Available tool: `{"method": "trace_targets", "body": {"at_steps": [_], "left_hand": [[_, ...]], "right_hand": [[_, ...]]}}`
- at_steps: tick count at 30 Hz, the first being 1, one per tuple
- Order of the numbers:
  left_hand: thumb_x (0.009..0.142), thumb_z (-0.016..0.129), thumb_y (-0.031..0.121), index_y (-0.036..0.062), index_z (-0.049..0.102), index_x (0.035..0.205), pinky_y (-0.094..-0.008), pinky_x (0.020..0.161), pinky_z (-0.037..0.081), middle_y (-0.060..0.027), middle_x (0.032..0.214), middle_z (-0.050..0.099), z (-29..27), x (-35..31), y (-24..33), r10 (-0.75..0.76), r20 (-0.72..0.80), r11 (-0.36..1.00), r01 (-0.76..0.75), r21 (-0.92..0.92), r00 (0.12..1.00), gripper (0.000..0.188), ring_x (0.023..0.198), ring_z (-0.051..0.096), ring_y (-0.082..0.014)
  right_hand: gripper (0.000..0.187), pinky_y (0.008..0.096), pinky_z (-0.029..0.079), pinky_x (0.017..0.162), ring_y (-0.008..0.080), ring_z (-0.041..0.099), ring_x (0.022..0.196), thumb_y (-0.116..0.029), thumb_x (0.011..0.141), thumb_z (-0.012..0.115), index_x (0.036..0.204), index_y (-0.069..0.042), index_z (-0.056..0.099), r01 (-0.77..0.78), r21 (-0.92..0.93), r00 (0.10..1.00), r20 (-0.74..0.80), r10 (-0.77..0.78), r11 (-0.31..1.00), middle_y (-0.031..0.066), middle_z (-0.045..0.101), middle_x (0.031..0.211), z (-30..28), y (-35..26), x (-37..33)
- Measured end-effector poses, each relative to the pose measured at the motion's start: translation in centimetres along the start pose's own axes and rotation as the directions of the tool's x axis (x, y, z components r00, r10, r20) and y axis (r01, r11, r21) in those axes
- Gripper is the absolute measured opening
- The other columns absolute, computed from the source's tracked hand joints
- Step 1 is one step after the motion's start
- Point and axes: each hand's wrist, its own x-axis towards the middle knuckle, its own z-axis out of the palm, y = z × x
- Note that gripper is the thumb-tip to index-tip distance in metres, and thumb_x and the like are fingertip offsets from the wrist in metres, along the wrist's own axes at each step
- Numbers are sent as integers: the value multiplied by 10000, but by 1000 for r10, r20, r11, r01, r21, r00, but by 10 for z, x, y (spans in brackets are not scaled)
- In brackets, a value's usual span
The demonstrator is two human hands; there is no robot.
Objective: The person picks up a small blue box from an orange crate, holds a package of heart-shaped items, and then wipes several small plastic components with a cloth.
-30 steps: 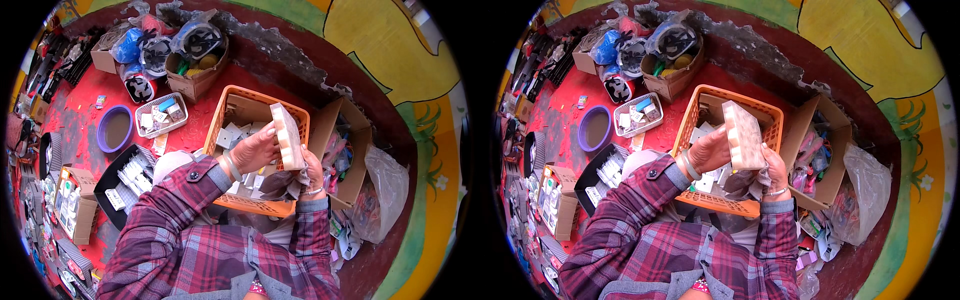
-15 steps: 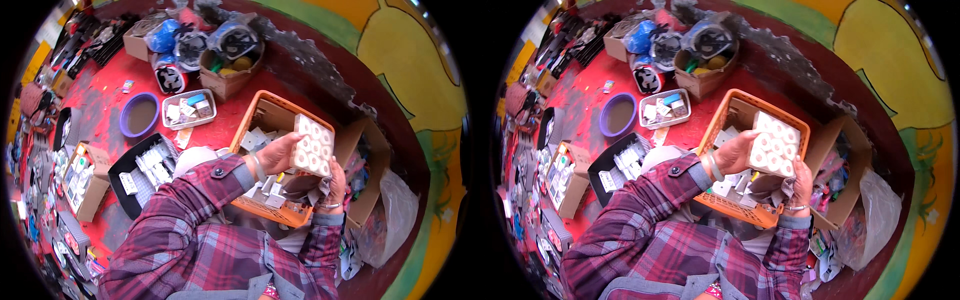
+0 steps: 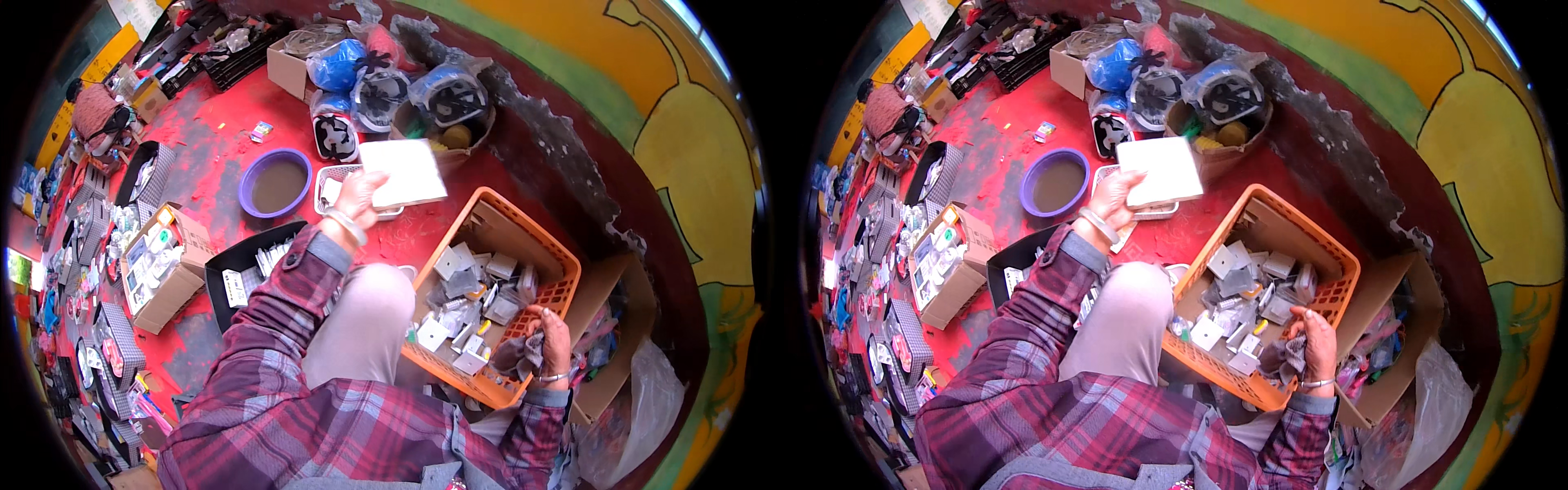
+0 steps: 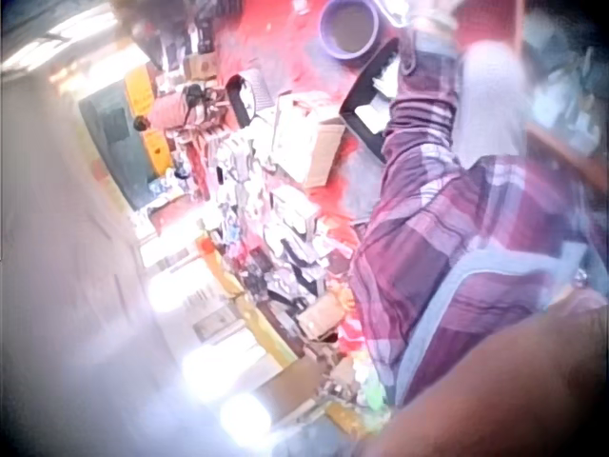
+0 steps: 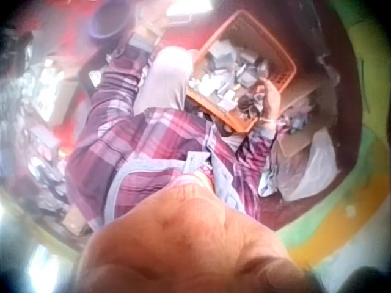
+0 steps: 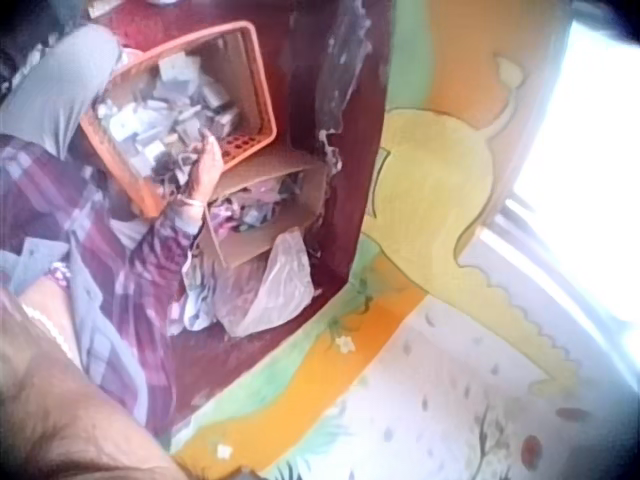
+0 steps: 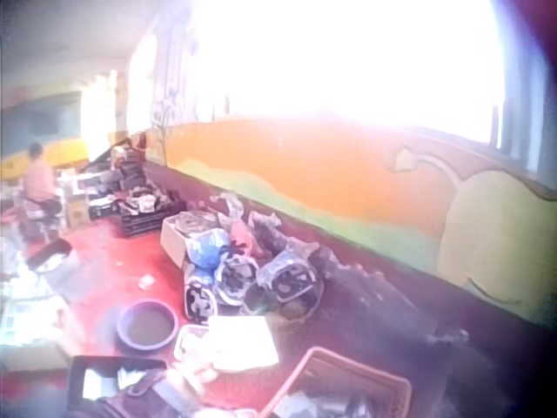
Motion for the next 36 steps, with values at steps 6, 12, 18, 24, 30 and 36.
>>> {"method": "trace_targets", "body": {"at_steps": [6, 12, 18, 24, 30, 36], "left_hand": [[812, 466, -53, -33, 493, 1165, -463, 786, 538, -151, 1040, 599, -196, 54, -42, 110, -671, 994, -90, 65, 733, 354, 926, 625, -303], [821, 405, -67, -3, 420, 1212, -570, 866, 476, -201, 1127, 541, -277, 96, -90, 34, -816, 960, -245, -134, 578, 397, 1043, 560, -386], [870, 467, 105, 36, 472, 1187, -425, 781, 519, -134, 1057, 585, -264, 129, -85, 32, -793, 988, -138, -66, 609, 324, 902, 616, -276], [877, 512, 253, 84, 516, 1113, -417, 701, 494, -112, 929, 557, -294, 118, -105, -31, -845, 956, 264, 131, 533, 290, 818, 569, -242], [879, 455, 137, 13, 534, 892, -324, 535, 542, -97, 727, 600, -221, 114, -58, -4, -730, 966, 190, 173, 683, 147, 604, 604, -229], [900, 516, 229, 7, 550, 1118, -305, 809, 474, -139, 1045, 626, -24, 108, -4, 110, -246, 827, 49, 560, 963, 313, 974, 598, -215]], "right_hand": [[324, 200, 403, 522, 81, 518, 553, -294, 936, 509, 1031, -1, 609, -105, -41, 994, -5, 105, 994, 23, 566, 637, 6, 15, -1], [311, 209, 408, 510, 100, 526, 546, -272, 935, 497, 1016, 4, 618, -213, -34, 977, -30, 212, 976, 48, 579, 641, 7, 46, -3], [304, 210, 409, 508, 107, 537, 545, -271, 933, 499, 1001, 0, 619, -347, 25, 932, -100, 348, 937, 54, 581, 628, 9, 63, 4], [300, 228, 427, 530, 116, 551, 575, -272, 929, 502, 1037, -12, 606, -296, 29, 953, -48, 298, 955, 47, 582, 648, 9, 63, 4], [372, 245, 484, 748, 139, 607, 843, -112, 833, 605, 1178, 5, 525, -207, 96, 978, -7, 209, 974, 48, 616, 930, 9, -5, -20], [489, 376, 395, 1012, 250, 523, 1126, -151, 836, 605, 1277, -11, 446, 488, 523, 873, -308, -378, 699, 131, 493, 1272, -33, -52, -44]]}}
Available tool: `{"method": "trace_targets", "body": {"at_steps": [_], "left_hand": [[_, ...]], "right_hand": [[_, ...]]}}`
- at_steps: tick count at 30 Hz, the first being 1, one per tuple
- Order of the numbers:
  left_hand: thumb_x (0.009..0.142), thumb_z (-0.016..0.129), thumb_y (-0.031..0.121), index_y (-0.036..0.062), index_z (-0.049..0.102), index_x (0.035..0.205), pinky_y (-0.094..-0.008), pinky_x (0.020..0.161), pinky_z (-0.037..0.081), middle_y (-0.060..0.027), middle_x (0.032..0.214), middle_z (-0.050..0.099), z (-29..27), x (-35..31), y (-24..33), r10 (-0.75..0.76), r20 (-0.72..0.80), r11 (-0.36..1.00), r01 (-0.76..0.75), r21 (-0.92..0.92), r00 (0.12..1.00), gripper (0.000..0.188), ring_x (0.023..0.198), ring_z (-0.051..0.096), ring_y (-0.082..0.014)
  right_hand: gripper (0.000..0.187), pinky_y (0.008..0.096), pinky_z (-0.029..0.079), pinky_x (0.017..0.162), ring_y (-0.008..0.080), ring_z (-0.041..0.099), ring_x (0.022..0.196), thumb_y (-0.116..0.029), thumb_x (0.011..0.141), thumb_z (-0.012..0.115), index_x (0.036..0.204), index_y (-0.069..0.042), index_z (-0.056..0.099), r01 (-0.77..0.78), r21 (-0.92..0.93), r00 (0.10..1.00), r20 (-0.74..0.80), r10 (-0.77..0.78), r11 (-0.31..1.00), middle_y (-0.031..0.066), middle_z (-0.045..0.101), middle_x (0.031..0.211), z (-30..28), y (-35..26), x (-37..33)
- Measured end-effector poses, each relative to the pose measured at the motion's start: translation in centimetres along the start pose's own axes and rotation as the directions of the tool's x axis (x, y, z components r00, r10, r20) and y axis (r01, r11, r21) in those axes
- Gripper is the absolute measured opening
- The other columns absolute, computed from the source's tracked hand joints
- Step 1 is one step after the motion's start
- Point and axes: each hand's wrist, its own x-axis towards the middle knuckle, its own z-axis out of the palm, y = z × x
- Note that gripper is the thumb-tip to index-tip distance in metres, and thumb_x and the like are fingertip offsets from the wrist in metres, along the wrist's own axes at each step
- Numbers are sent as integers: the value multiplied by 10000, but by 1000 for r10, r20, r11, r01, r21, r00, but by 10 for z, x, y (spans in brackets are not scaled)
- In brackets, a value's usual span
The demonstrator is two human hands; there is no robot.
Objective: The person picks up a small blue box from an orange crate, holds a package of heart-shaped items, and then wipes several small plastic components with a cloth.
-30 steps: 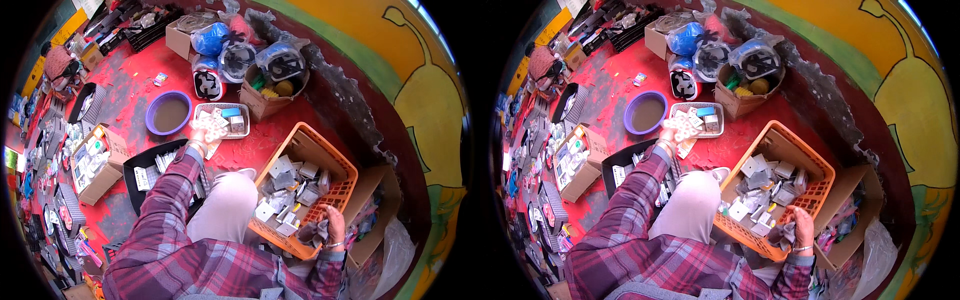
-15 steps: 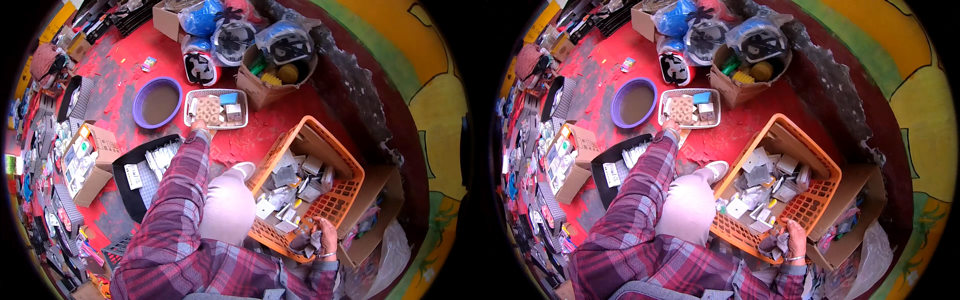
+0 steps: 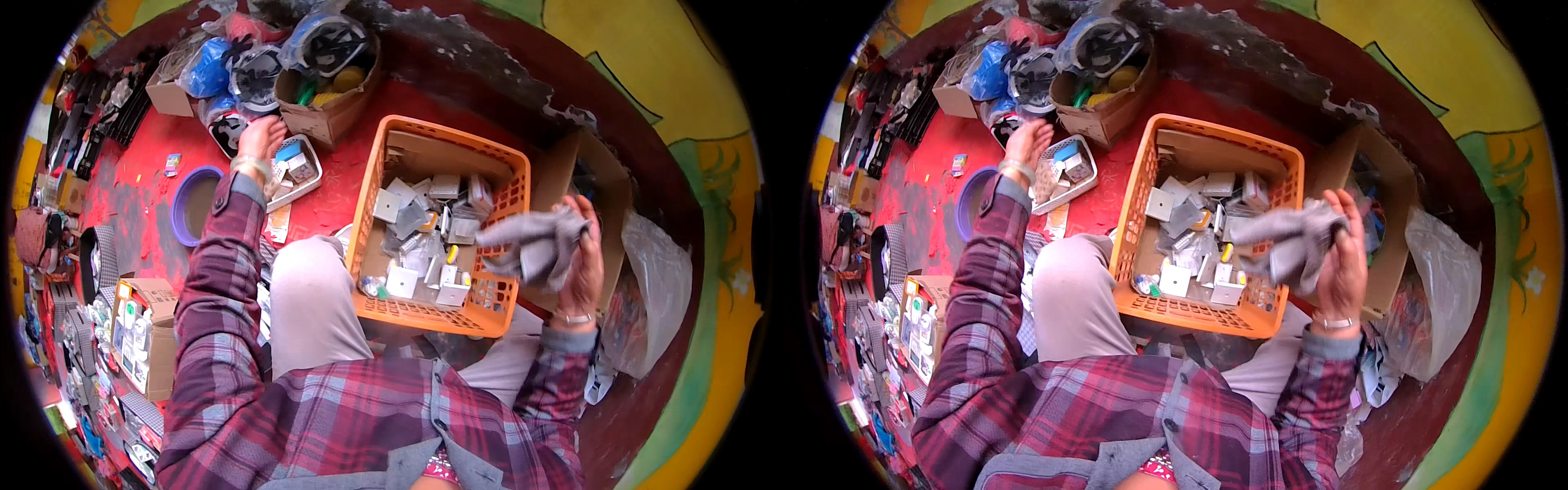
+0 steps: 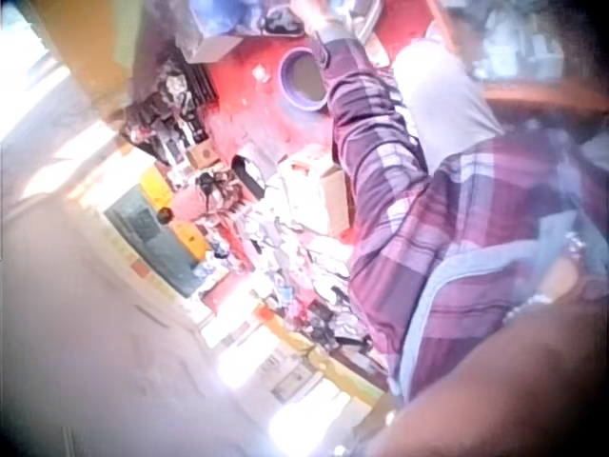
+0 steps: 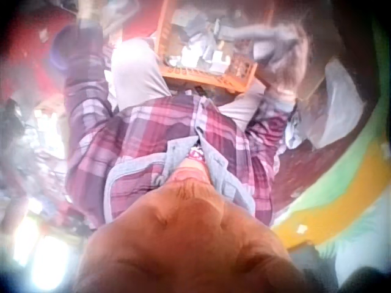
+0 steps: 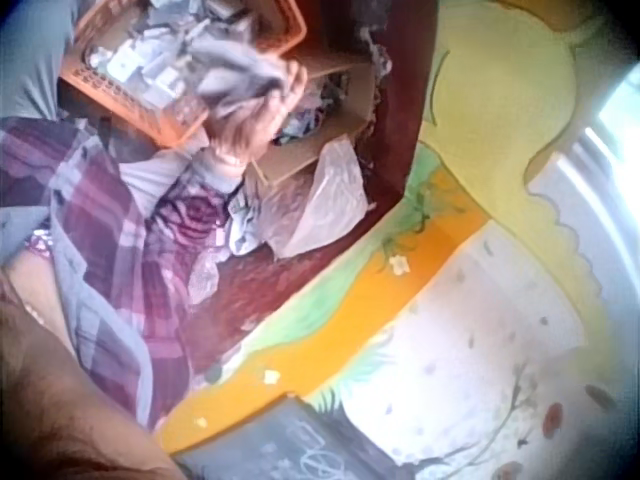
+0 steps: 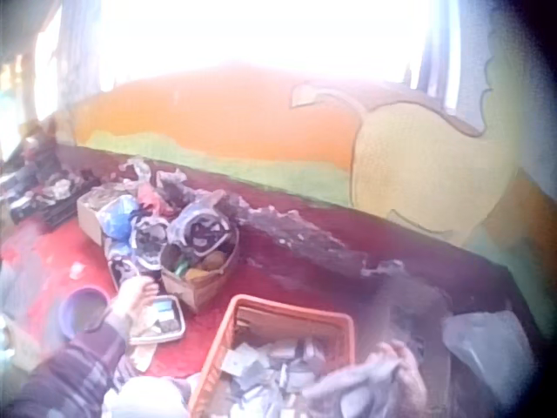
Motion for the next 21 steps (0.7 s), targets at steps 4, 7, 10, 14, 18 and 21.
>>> {"method": "trace_targets", "body": {"at_steps": [4, 7, 10, 14, 18, 21], "left_hand": [[884, 529, 153, 16, 605, 1015, -265, 625, 490, -85, 850, 650, 126, -36, 22, 135, 436, 914, -282, 293, 890, 204, 697, 605, -152], [836, 573, 194, 11, 647, 978, -335, 755, 494, -105, 904, 658, 189, -59, -28, 66, 721, 589, -610, 530, 690, 244, 835, 618, -208], [789, 608, 301, 49, 658, 977, -396, 836, 481, -164, 975, 652, 229, -95, -90, -314, 760, 124, -769, 627, 569, 318, 931, 615, -309], [723, 668, 319, 13, 582, 1112, -406, 883, 463, -197, 1064, 617, 225, -117, -208, -503, 509, -158, -653, 740, 698, 503, 1006, 582, -337], [748, 653, 253, 13, 498, 1202, -390, 870, 470, -155, 1108, 588, 203, -115, -274, -306, 483, -104, -533, 840, 820, 536, 1051, 561, -289], [787, 594, 172, 6, 430, 1223, -373, 873, 463, -165, 1108, 571, 196, -112, -299, -229, 512, -164, -551, 818, 828, 494, 1089, 530, -291]], "right_hand": [[369, 328, 520, 782, 187, 580, 967, -298, 886, 595, 1168, -63, 552, -340, 361, 920, -62, 387, 868, 76, 594, 1104, -56, 37, -5], [283, 272, 480, 599, 129, 536, 727, -320, 931, 521, 1072, -75, 533, -106, 320, 983, -109, 148, 941, 15, 559, 869, -22, 6, -10], [367, 300, 427, 708, 178, 514, 793, -335, 821, 582, 1086, -86, 534, 273, -714, 948, 85, -308, 645, 51, 546, 945, -38, -23, -2], [445, 351, 398, 805, 237, 506, 906, -362, 775, 580, 1112, -76, 537, 306, -952, 877, 294, -380, -30, 100, 543, 1054, -38, -43, -8], [457, 403, 387, 888, 280, 494, 1009, -385, 831, 516, 1154, -62, 507, 93, 107, 986, -145, -77, 990, 134, 529, 1123, -39, -28, -24], [470, 441, 379, 951, 312, 485, 1086, -403, 874, 468, 1186, -52, 485, 9, 316, 981, -186, 52, 949, 158, 519, 1174, -48, -26, -33]]}}
